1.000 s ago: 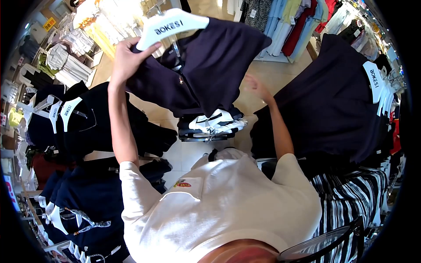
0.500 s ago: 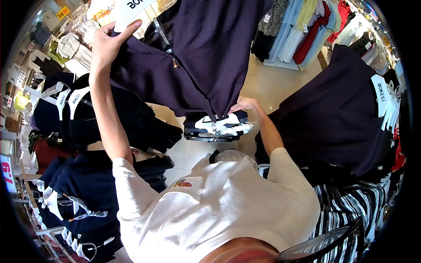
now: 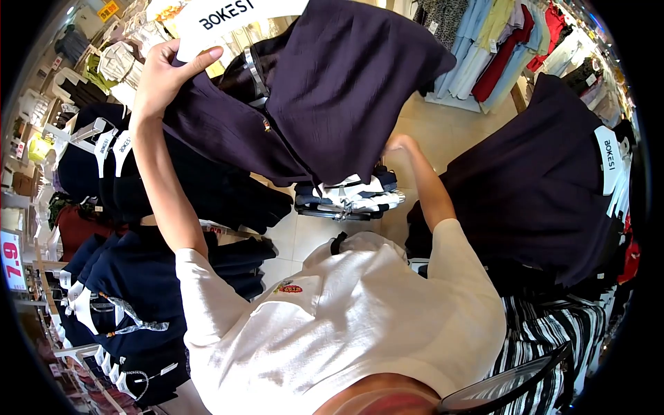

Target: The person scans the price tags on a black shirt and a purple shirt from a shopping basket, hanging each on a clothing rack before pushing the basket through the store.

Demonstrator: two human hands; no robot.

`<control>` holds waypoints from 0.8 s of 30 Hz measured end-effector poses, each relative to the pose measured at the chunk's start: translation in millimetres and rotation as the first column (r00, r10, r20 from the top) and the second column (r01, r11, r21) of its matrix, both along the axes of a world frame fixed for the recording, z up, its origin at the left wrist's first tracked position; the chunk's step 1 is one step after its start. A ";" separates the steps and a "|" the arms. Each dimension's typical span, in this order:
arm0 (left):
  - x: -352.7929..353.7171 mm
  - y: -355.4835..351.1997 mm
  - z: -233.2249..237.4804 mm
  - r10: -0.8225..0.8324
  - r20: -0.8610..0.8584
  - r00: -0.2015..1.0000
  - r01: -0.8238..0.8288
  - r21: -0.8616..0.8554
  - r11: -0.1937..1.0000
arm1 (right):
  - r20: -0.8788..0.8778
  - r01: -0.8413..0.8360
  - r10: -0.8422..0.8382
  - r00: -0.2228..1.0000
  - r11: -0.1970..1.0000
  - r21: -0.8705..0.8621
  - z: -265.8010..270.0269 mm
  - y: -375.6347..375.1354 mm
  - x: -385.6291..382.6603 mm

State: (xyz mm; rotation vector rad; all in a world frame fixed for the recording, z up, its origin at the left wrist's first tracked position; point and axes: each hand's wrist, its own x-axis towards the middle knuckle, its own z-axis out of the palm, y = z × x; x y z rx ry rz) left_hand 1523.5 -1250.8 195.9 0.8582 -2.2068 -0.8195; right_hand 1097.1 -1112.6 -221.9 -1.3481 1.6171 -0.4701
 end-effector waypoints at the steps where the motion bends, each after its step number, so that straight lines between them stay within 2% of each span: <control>1: -0.5 0.0 -1.0 0.002 0.000 1.000 -0.002 0.001 1.000 | -0.031 -0.013 0.013 0.999 1.000 0.001 3.8 -1.1 5.0; 8: -13.4 3.5 -8.8 -0.048 -0.061 0.997 0.050 0.019 0.999 | -0.194 -0.239 0.247 0.950 0.969 0.062 3.7 19.9 80.9; 10: -13.5 2.5 -9.3 -0.031 -0.053 0.998 0.033 0.045 0.998 | -0.216 -0.263 0.273 0.937 0.962 0.075 2.2 27.6 94.9; 13: -9.9 -8.0 -17.6 0.016 -0.068 0.998 -0.011 0.074 0.997 | -0.192 -0.217 0.223 0.956 0.975 0.051 4.1 35.7 100.2; 14: -6.6 -12.8 -22.1 0.071 -0.101 0.992 -0.061 0.094 0.994 | -0.155 -0.175 0.178 0.972 0.984 0.030 5.1 38.6 99.2; 16: -0.4 -19.4 -31.2 0.121 -0.129 0.984 -0.106 0.120 0.987 | 0.187 0.117 -0.081 0.979 0.975 -0.188 8.0 47.6 95.6; 17: 2.4 -21.3 -35.6 0.213 -0.141 0.967 -0.193 0.141 0.971 | 0.259 0.287 -0.244 0.935 0.947 -0.144 11.5 50.0 88.9; 18: 6.0 -23.6 -40.8 0.303 -0.152 0.941 -0.278 0.164 0.946 | 0.442 0.428 -0.352 0.825 0.900 -0.081 13.1 53.0 80.0; 20: 14.4 -30.7 -54.5 0.334 -0.108 0.936 -0.306 0.217 0.927 | 0.552 0.576 -0.469 0.690 0.817 -0.025 76.1 62.2 81.3; 22: 17.6 -35.0 -72.0 0.413 -0.107 0.905 -0.374 0.267 0.888 | 0.568 0.688 -0.577 0.586 0.725 0.027 94.9 61.8 69.1; 23: 18.7 -38.0 -82.8 0.436 -0.100 0.895 -0.396 0.276 0.876 | 0.634 0.710 -0.560 0.534 0.703 0.022 113.0 65.7 68.4; 24: 19.7 -42.1 -93.2 0.467 -0.040 0.884 -0.436 0.292 0.851 | 0.660 0.742 -0.609 0.440 0.661 0.116 143.6 67.4 74.5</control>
